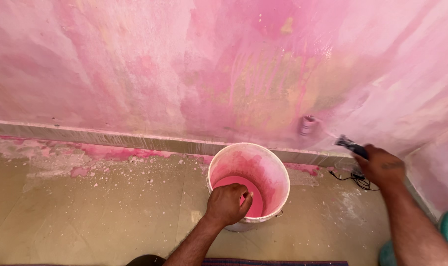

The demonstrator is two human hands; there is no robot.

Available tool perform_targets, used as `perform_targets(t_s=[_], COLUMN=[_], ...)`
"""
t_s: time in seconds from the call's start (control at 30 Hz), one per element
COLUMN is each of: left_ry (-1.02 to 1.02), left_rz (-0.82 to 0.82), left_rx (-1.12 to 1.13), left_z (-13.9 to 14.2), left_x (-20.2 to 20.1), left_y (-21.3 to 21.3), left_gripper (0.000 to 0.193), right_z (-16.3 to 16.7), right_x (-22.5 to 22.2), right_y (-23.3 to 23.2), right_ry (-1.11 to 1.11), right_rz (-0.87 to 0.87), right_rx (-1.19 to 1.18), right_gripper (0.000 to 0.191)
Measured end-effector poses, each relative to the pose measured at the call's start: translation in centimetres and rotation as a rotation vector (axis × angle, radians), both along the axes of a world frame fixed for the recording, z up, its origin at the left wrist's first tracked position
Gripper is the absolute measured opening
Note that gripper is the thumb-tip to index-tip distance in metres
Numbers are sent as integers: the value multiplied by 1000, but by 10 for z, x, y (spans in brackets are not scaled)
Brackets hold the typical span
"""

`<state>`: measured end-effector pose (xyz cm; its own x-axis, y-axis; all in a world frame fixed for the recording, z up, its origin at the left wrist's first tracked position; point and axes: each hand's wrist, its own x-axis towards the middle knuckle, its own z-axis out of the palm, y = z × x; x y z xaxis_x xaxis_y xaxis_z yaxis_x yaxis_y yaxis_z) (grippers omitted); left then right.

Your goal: The person sits on the floor and paints a wall pink using a paint roller. They repeatedly dip the roller into a bucket of pink paint, roll excess paint against the bucket rim, and apply the paint to the wall in vertical strokes.

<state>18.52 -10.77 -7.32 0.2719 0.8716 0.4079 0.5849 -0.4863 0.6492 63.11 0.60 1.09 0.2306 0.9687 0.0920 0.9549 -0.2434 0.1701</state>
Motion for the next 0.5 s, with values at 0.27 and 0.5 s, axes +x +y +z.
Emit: perform_targets(t_s=[0.27, 0.5], left_ry=[34, -3], left_rz=[5, -3], left_rx=[-3, 19], left_z=[-3, -1], left_x=[1, 1], left_y=[1, 1], left_gripper=[28, 28], right_z=[-15, -17], right_x=[6, -150], right_y=[-6, 38], right_ry=[44, 230], right_rz=[20, 452], right_rx=[110, 265], right_gripper=[51, 39])
